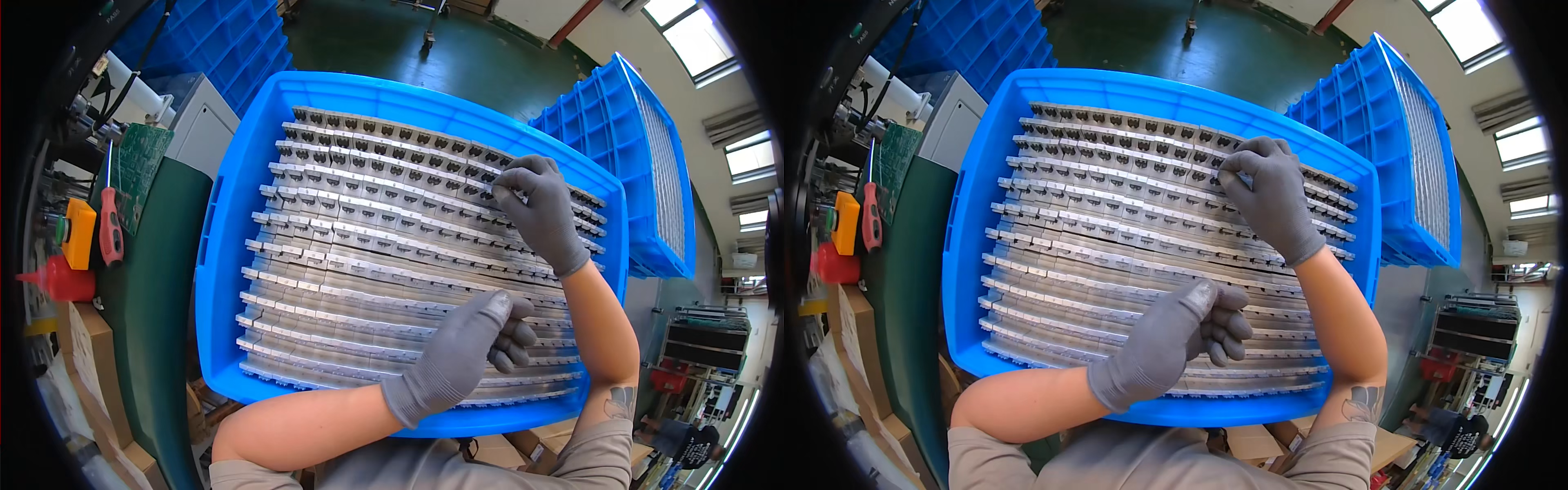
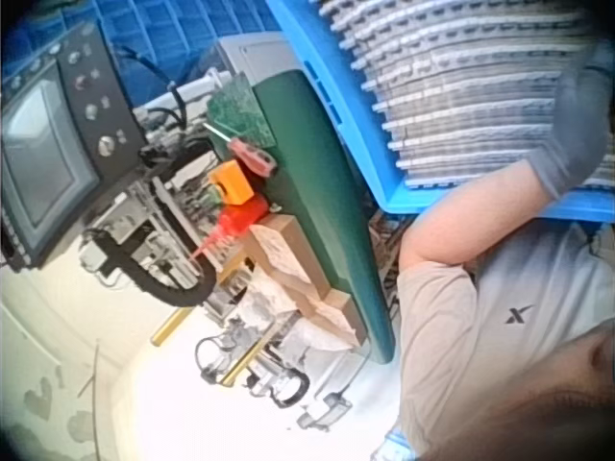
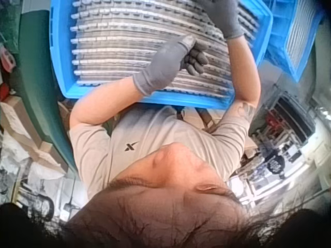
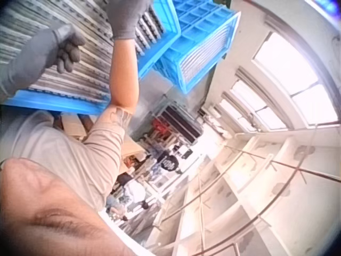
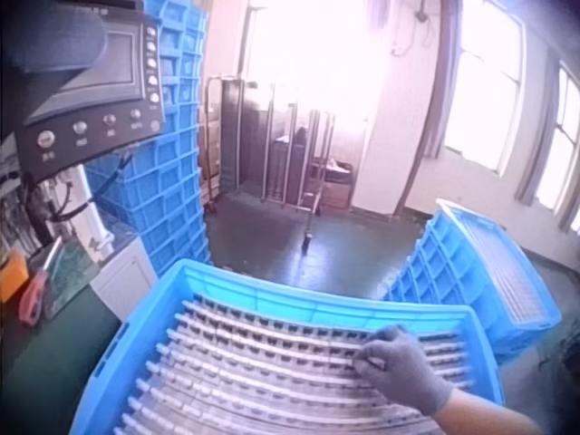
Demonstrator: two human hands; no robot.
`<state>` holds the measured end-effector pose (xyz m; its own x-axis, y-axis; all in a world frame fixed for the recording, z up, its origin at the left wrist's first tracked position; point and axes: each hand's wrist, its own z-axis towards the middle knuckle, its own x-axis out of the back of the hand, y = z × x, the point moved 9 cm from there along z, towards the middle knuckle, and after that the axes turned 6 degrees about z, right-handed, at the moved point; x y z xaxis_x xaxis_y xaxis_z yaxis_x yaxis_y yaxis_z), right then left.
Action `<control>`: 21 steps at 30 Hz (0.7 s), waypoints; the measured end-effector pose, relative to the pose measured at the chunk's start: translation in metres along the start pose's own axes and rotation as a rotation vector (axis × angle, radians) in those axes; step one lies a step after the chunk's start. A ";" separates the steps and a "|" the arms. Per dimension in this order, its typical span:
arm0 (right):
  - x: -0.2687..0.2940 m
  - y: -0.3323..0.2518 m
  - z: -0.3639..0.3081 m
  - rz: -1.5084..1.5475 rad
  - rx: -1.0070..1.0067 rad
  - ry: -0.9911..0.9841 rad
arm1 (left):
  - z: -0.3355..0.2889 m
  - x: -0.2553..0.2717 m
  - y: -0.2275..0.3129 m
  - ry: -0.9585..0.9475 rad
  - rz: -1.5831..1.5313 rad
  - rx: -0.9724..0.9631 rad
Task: The person sorts small white rectangular components from a cardboard box into a blue plastic tray with multiple compartments. They pick up handfuls of the items and place them into the slots, occasionally adjusting the arrangement to fit them neatly.
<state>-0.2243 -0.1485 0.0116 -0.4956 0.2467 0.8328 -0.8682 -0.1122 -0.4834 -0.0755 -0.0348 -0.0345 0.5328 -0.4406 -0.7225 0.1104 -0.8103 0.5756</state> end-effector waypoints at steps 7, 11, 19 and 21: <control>-0.001 -0.007 0.000 -0.064 0.092 -0.006 | -0.003 0.003 0.005 0.005 0.026 -0.008; 0.000 -0.011 0.001 -0.085 0.155 -0.052 | -0.003 -0.001 0.005 -0.010 0.011 -0.002; -0.001 -0.021 0.001 -0.251 0.245 -0.108 | -0.004 -0.004 0.006 -0.007 0.016 -0.005; -0.002 -0.024 0.001 -0.281 0.260 -0.107 | -0.004 -0.004 0.006 -0.008 0.019 -0.005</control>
<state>-0.2021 -0.1470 0.0217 -0.2262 0.2027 0.9527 -0.9410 -0.2982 -0.1600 -0.0733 -0.0365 -0.0265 0.5278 -0.4590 -0.7147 0.1045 -0.7999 0.5909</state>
